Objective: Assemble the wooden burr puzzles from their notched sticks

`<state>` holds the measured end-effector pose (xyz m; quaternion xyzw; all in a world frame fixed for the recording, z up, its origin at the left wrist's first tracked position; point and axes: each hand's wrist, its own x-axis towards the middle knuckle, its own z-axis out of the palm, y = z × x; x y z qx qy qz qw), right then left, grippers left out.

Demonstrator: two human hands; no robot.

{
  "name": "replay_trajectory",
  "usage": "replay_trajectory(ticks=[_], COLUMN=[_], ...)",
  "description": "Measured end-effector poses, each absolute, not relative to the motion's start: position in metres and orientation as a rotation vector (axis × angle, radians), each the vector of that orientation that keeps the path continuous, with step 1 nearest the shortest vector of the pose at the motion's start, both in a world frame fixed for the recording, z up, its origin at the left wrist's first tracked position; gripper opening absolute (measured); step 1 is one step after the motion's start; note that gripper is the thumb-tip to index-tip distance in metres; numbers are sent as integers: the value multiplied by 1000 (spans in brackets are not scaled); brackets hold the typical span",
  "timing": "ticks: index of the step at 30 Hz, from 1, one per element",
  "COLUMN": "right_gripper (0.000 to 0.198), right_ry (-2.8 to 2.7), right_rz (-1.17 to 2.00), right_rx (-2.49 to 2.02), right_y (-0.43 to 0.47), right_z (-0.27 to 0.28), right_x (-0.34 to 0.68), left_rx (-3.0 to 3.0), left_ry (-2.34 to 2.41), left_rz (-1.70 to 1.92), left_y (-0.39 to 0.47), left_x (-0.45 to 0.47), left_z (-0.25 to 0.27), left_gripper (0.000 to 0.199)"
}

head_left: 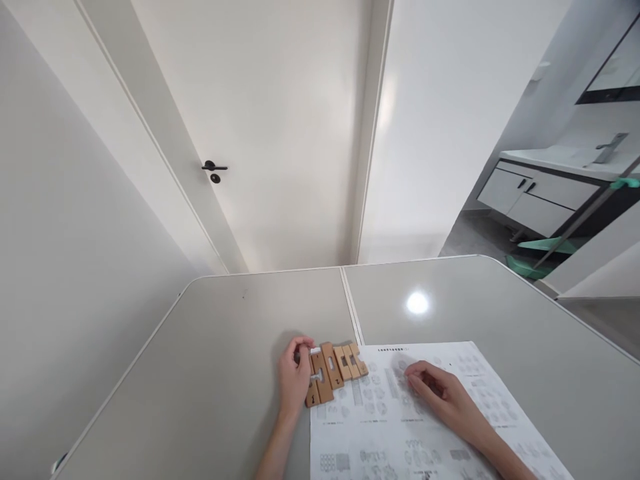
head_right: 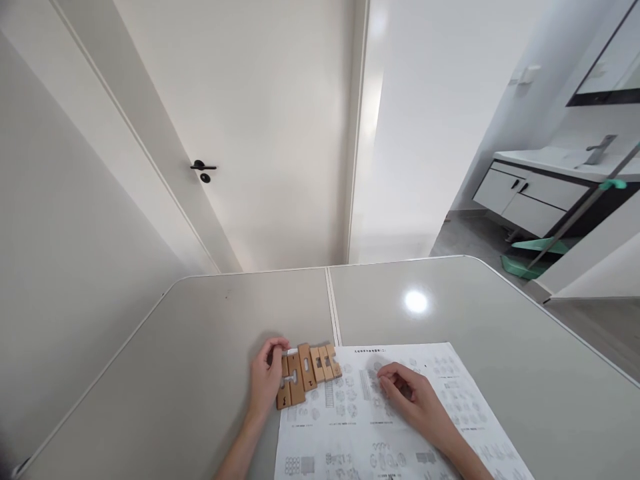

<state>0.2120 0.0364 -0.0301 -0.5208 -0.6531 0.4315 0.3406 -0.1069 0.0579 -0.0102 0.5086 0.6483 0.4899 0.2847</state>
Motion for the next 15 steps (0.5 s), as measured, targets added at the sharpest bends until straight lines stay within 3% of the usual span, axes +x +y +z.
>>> replay_trajectory(ticks=[15], right_gripper=[35], right_ry=[-1631], right_rz=[1154], right_rx=[-1352], right_y=[39], right_z=[-23], right_x=[209], left_rx=[1333], left_ry=[1721], left_rz=[1318], left_y=[64], left_x=[-113], left_z=[-11], left_gripper=[27])
